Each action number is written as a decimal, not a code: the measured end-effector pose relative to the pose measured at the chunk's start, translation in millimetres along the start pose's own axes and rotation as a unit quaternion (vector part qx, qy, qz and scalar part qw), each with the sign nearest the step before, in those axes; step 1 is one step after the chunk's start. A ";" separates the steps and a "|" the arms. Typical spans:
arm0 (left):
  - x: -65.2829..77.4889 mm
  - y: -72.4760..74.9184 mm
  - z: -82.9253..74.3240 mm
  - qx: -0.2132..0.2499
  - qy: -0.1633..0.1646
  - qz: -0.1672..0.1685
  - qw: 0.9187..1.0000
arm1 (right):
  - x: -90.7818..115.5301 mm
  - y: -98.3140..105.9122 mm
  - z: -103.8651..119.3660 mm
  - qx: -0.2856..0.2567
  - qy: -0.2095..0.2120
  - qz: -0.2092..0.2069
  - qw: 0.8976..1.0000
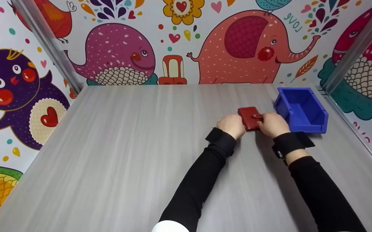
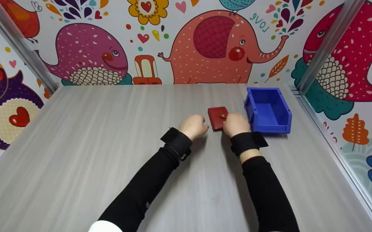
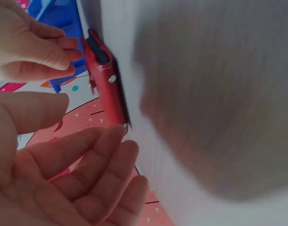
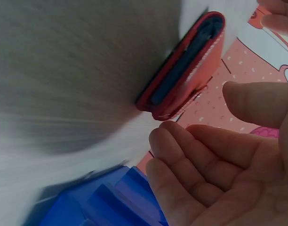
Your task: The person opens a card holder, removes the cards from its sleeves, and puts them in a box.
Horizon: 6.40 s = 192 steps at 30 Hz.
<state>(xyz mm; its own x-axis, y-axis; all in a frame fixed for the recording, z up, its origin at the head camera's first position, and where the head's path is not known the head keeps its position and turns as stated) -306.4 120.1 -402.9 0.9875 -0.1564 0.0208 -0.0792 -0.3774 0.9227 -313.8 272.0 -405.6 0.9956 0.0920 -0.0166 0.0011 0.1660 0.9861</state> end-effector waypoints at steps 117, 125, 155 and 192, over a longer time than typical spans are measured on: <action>69.3 32.0 128.0 0.013 -0.108 -0.024 0.994 | 39.7 -45.7 122.3 -0.075 0.099 0.056 0.991; 67.9 33.8 125.1 0.004 -0.100 -0.010 0.995 | 29.3 -32.3 126.2 -0.049 0.111 -0.016 0.993; 62.9 32.1 126.6 0.003 -0.108 0.003 0.994 | 22.7 -47.4 154.4 0.032 0.171 -0.037 0.984; 62.1 31.8 128.6 0.012 -0.123 0.003 0.992 | 12.3 -45.2 119.6 -0.122 0.177 0.025 0.976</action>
<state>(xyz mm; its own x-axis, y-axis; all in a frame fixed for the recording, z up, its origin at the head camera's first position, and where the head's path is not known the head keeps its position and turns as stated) -265.1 -18.9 -421.8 0.9240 -0.3758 -0.0704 -0.0916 -0.3964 0.9135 -290.4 148.1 -430.6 0.8989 0.4329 -0.0674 -0.1129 0.3777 0.9190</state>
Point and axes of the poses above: each hand's wrist, its own x-axis away from the middle knuckle, its own y-axis out of the back of the hand, z = x × y, the point moved 3 cm from there along -x, towards the middle knuckle, and after that the axes turned 7 degrees about x, right-handed, at the moved point
